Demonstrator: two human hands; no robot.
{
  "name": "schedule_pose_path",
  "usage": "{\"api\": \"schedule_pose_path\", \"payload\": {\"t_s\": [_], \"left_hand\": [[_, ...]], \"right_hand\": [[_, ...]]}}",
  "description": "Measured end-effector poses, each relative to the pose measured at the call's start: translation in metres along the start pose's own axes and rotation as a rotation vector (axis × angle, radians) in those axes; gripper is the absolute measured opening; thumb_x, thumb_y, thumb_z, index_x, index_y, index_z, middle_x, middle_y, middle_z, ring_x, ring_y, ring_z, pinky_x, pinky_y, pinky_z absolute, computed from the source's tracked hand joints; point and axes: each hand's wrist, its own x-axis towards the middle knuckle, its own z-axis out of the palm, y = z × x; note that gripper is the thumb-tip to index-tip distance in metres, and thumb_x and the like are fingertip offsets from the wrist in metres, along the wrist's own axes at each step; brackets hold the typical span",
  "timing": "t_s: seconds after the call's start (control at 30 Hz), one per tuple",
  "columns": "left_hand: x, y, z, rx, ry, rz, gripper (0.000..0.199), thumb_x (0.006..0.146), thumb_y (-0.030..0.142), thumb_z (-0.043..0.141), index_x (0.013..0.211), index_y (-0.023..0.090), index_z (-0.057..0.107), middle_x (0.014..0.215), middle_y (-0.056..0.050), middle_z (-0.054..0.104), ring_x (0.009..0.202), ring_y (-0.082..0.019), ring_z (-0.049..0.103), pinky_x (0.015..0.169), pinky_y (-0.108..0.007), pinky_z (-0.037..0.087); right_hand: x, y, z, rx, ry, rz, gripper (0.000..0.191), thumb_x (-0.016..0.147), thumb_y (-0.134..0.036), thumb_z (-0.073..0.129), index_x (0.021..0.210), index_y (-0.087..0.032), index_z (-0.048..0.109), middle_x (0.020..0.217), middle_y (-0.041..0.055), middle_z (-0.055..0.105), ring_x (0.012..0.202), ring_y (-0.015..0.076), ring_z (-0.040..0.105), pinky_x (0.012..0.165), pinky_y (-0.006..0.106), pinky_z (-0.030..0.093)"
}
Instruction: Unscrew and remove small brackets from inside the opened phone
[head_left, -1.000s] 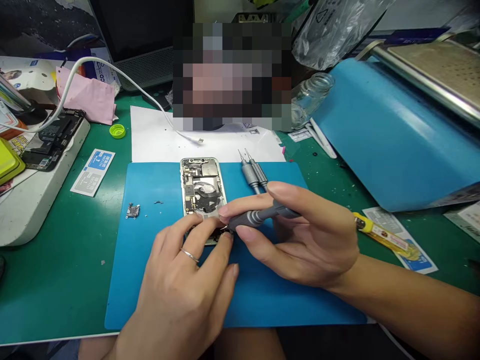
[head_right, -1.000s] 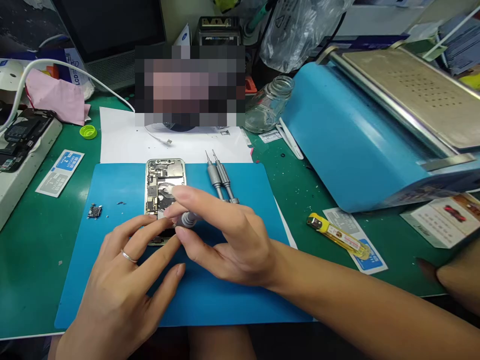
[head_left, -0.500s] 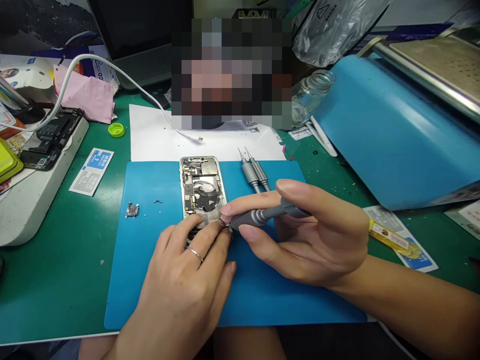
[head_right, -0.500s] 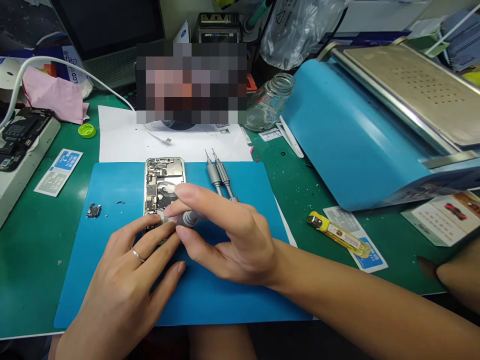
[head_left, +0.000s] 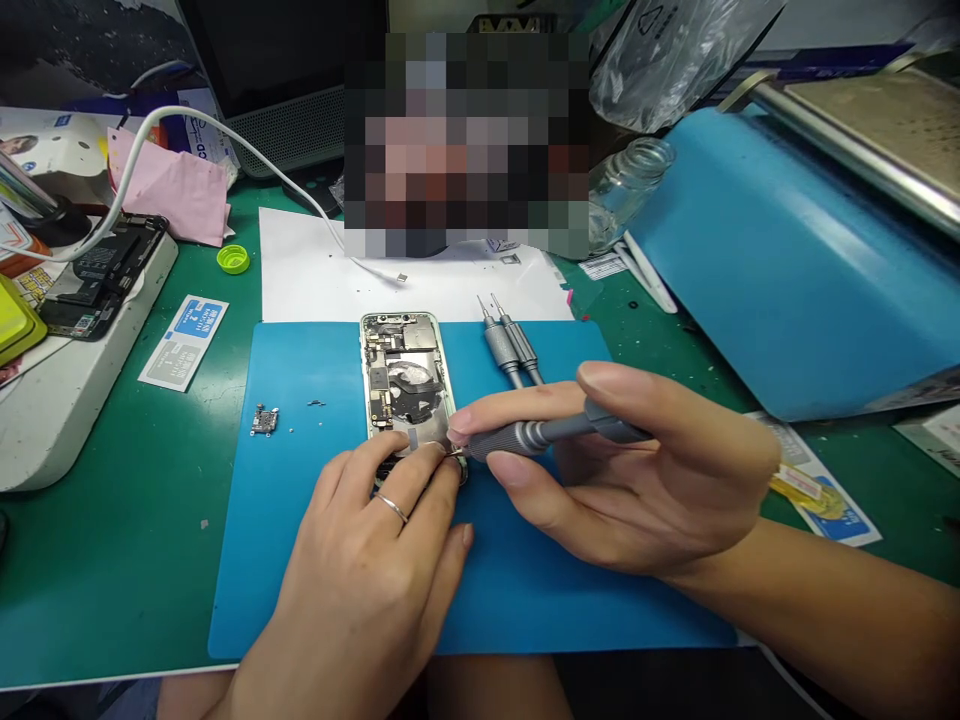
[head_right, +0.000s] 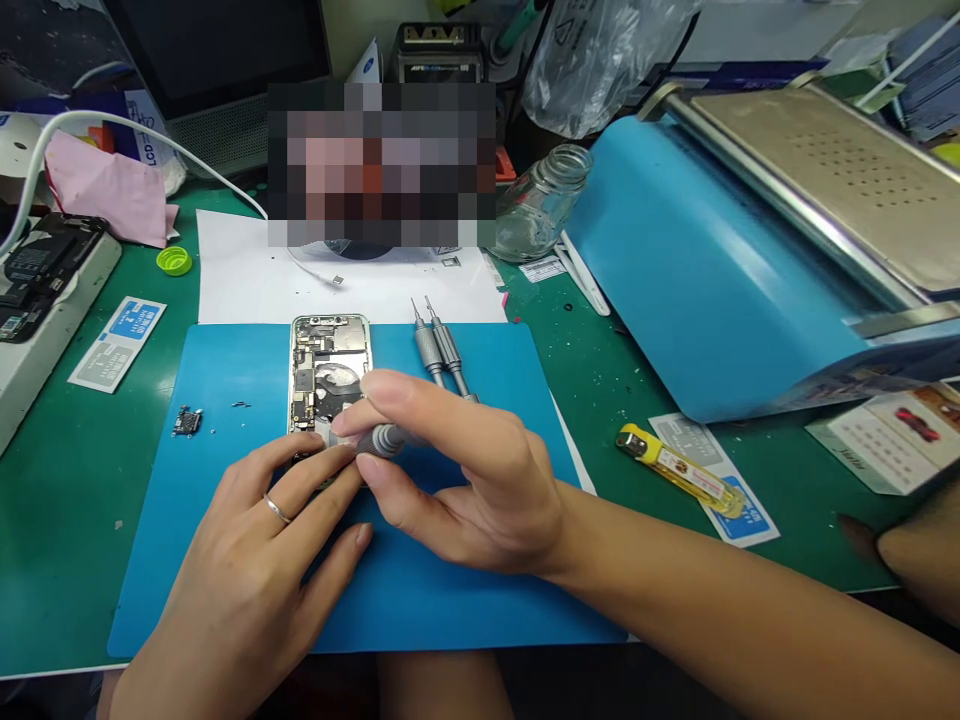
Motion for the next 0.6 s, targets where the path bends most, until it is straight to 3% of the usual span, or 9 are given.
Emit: {"api": "schedule_pose_path", "payload": {"t_s": [0.17, 0.43, 0.6], "left_hand": [[-0.0013, 0.0003, -0.0005, -0.004, -0.003, -0.001, 0.029, 0.106, 0.019, 0.059, 0.133, 0.013, 0.068, 0.138, -0.005, 0.072, 0.131, -0.028, 0.056, 0.108, -0.046, 0.050], [-0.0003, 0.0002, 0.0001, 0.001, -0.006, 0.000, 0.031, 0.106, 0.020, 0.058, 0.134, 0.012, 0.067, 0.139, -0.005, 0.071, 0.132, -0.028, 0.055, 0.107, -0.046, 0.049], [0.0003, 0.0008, -0.0014, 0.005, -0.010, -0.002, 0.030, 0.106, 0.018, 0.058, 0.133, 0.011, 0.068, 0.138, -0.006, 0.072, 0.131, -0.028, 0.056, 0.106, -0.046, 0.050]], "right_hand": [[0.0016, 0.0002, -0.0014, -0.018, -0.001, -0.007, 0.089, 0.086, 0.008, 0.067, 0.164, -0.023, 0.038, 0.121, 0.0091, 0.079, 0.098, 0.0179, 0.081, 0.087, 0.028, 0.072], [0.0044, -0.0006, -0.0010, -0.081, 0.015, -0.001, 0.087, 0.087, 0.006, 0.066, 0.164, -0.025, 0.038, 0.109, 0.0057, 0.082, 0.093, 0.0151, 0.081, 0.080, 0.021, 0.071], [0.0069, 0.0018, -0.0009, -0.077, 0.018, -0.046, 0.089, 0.084, 0.005, 0.069, 0.163, -0.024, 0.041, 0.116, 0.0071, 0.082, 0.089, 0.0169, 0.082, 0.074, 0.021, 0.071]]}}
